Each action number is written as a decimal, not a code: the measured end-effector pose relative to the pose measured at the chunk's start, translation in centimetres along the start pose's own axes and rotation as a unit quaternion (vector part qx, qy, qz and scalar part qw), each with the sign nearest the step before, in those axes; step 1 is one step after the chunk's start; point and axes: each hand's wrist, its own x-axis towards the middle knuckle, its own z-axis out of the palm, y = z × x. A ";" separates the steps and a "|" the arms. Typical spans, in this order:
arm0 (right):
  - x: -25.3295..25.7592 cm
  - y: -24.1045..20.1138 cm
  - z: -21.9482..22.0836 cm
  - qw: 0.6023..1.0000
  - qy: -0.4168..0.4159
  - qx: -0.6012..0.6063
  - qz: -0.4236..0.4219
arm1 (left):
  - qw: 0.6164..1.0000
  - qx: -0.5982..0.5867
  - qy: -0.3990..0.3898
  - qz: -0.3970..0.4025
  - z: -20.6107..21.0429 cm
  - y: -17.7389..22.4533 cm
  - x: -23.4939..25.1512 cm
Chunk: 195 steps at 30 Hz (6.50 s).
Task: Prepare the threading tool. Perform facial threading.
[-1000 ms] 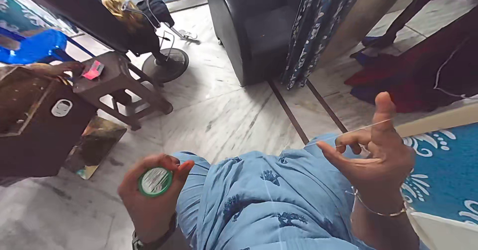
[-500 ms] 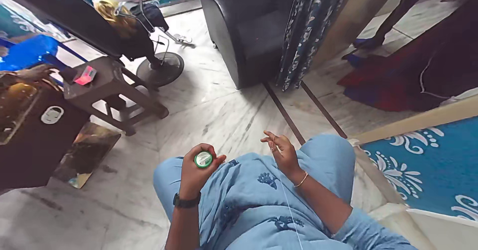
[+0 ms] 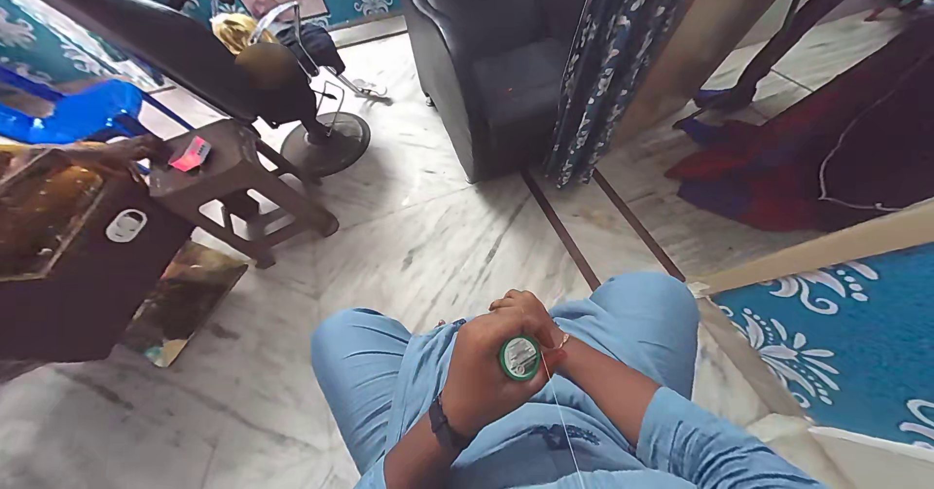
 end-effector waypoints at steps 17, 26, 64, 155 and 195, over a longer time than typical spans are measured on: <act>4.1 6.6 4.3 0.976 0.186 -0.117 0.013 | 0.989 0.109 0.038 -0.090 1.2 -3.9 -1.6; 1.0 6.7 3.2 0.772 0.586 -0.169 -0.180 | 0.970 -0.058 0.225 -0.072 -5.7 -5.2 -2.8; -0.4 11.2 1.9 0.869 0.465 -0.073 -0.150 | 0.938 -0.057 0.268 -0.212 -4.0 -13.3 -6.0; 1.2 10.2 2.9 0.964 0.234 0.123 -0.019 | 0.870 0.120 0.036 -0.476 -2.1 -16.4 -5.8; 1.2 10.1 2.9 0.968 0.221 0.118 -0.020 | 0.866 0.118 0.022 -0.485 -2.0 -16.4 -5.7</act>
